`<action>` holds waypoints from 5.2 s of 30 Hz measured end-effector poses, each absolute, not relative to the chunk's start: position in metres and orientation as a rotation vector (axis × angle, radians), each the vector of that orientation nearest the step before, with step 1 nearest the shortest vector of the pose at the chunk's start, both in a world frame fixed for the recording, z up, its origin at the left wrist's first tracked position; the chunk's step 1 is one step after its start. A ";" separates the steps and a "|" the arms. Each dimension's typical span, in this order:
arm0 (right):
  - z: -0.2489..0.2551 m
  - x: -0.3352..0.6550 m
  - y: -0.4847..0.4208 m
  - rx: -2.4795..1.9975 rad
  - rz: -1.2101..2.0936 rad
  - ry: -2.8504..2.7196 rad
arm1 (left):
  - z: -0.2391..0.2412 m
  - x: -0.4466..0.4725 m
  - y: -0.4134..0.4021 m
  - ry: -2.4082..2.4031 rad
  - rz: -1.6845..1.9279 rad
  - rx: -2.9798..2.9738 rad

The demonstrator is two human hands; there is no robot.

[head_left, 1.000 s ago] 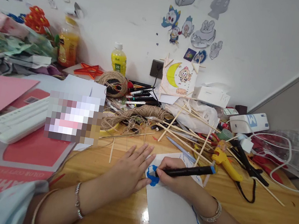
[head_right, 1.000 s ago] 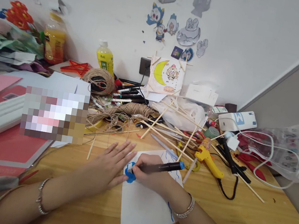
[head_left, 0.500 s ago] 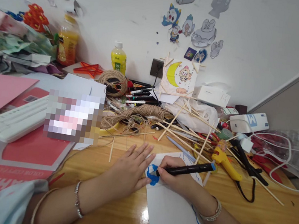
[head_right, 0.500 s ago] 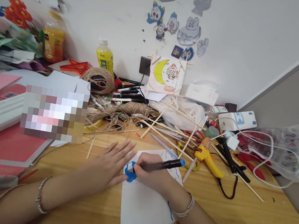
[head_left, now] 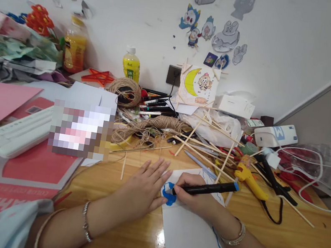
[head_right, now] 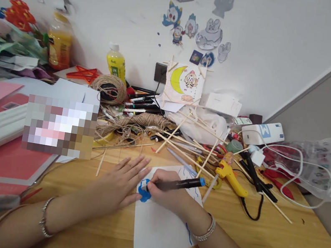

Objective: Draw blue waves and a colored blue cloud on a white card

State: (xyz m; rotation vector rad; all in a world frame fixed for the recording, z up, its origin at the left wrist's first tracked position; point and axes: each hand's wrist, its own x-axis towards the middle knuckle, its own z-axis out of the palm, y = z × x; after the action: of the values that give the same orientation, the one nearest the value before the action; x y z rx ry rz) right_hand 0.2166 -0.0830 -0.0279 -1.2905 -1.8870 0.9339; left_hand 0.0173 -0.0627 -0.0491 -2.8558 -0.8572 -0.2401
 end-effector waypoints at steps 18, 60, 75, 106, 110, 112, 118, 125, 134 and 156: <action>-0.026 0.216 -0.084 -1.339 0.883 -1.898 | -0.050 0.017 -0.062 -0.873 -0.279 -2.888; -0.028 0.217 -0.083 -1.336 0.901 -1.876 | -0.052 0.017 -0.063 -0.874 -0.317 -2.888; -0.026 0.217 -0.083 -1.372 0.914 -1.878 | -0.051 0.017 -0.063 -0.867 -0.290 -2.892; -0.027 0.216 -0.082 -1.373 0.897 -1.856 | -0.047 0.018 -0.063 -0.878 -0.221 -2.877; -0.026 0.215 -0.082 -1.404 0.884 -1.863 | -0.045 0.018 -0.063 -0.883 -0.184 -2.880; -0.025 0.215 -0.083 -1.410 0.877 -1.863 | -0.044 0.019 -0.063 -0.886 -0.180 -2.878; -0.027 0.217 -0.082 -1.381 0.886 -1.856 | -0.045 0.018 -0.063 -0.874 -0.202 -2.882; -0.029 0.218 -0.082 -1.380 0.870 -1.861 | -0.050 0.017 -0.063 -0.884 -0.270 -2.881; -0.028 0.217 -0.081 -1.407 0.878 -1.850 | -0.048 0.018 -0.063 -0.894 -0.218 -2.886; -0.025 0.217 -0.082 -1.370 0.899 -1.833 | -0.044 0.019 -0.064 -0.910 -0.196 -2.913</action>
State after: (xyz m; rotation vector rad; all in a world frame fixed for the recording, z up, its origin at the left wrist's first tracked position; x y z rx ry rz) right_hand 0.2168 -0.0823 -0.0251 -1.3704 -1.8335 0.8989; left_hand 0.0189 -0.0637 -0.0438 -2.9132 -0.9099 -0.1962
